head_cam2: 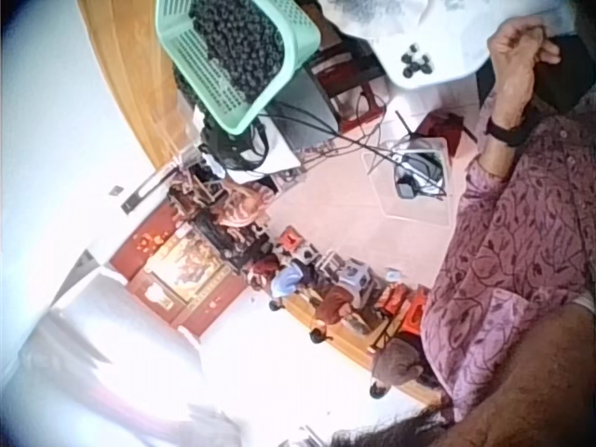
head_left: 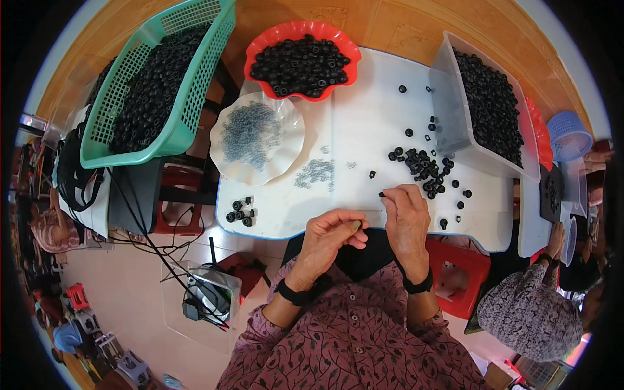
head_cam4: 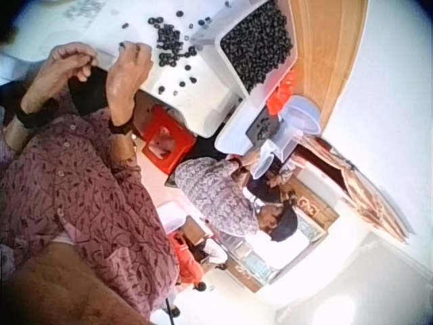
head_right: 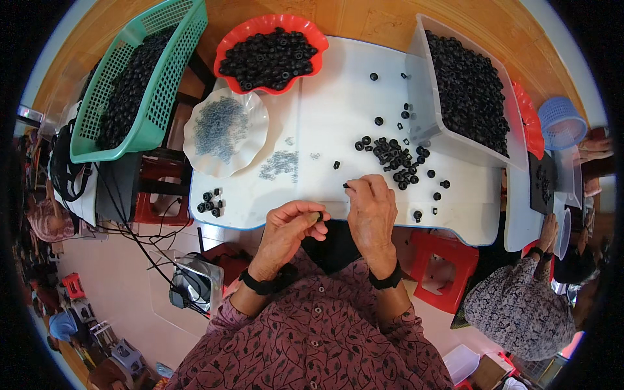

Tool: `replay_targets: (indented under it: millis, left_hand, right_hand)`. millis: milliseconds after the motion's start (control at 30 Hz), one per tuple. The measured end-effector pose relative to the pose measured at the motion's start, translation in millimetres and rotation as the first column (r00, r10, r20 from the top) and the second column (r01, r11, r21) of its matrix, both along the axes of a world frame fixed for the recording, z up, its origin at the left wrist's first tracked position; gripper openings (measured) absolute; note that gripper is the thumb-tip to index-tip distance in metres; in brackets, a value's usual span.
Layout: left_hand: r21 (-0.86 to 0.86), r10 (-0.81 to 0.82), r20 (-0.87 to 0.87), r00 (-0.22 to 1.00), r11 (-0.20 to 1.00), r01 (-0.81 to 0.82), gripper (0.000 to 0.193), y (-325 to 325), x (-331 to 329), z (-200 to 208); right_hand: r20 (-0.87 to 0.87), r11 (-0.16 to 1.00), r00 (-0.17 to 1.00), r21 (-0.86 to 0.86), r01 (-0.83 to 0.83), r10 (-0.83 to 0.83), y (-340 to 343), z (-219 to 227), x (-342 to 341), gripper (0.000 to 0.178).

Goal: Assembling small black plastic parts by inserting metal pins into them.

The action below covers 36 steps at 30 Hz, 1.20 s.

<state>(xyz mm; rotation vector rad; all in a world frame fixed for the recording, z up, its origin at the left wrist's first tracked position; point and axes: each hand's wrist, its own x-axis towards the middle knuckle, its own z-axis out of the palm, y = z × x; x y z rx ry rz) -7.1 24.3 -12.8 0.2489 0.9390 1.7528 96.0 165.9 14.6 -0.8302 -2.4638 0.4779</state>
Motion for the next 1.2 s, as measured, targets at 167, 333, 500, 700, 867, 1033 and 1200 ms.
replay_targets:
  millis: [167,333,500,700,867,1033,1200]
  left_hand:
    - [0.003,0.077,0.002,0.997,0.997,-0.077,0.024,2,2,0]
    - [-0.059,0.084,-0.15,0.985,0.994,-0.093,0.025,3,6,0]
    - [-0.088,0.083,-0.165,0.983,0.991,-0.098,0.024,1,7,3]
    - [-0.051,0.075,-0.137,0.988,0.995,-0.083,0.024,1,7,7]
    - [-0.022,0.081,-0.095,0.992,0.996,-0.083,0.022,0,6,11]
    - [0.042,0.08,0.025,0.997,0.996,-0.081,0.022,-2,6,15]
    - [0.116,0.091,0.162,0.983,0.987,-0.11,0.022,-3,7,20]
  right_hand:
    - [-0.104,0.974,0.994,-0.223,-0.045,0.022,-13,7,2,0.015]
    - [-0.198,0.929,0.978,-0.346,-0.128,0.061,-35,18,3,0.014]
    - [-0.256,0.894,0.966,-0.423,-0.15,0.041,-38,17,6,0.017]
    - [-0.329,0.844,0.944,-0.5,-0.195,0.023,-36,15,9,0.017]
    - [-0.391,0.817,0.92,-0.521,-0.247,0.029,-36,11,10,0.016]
    - [-0.45,0.785,0.893,-0.551,-0.283,0.006,-37,8,12,0.014]
    - [-0.528,0.661,0.846,-0.662,-0.354,-0.076,-40,13,13,0.012]
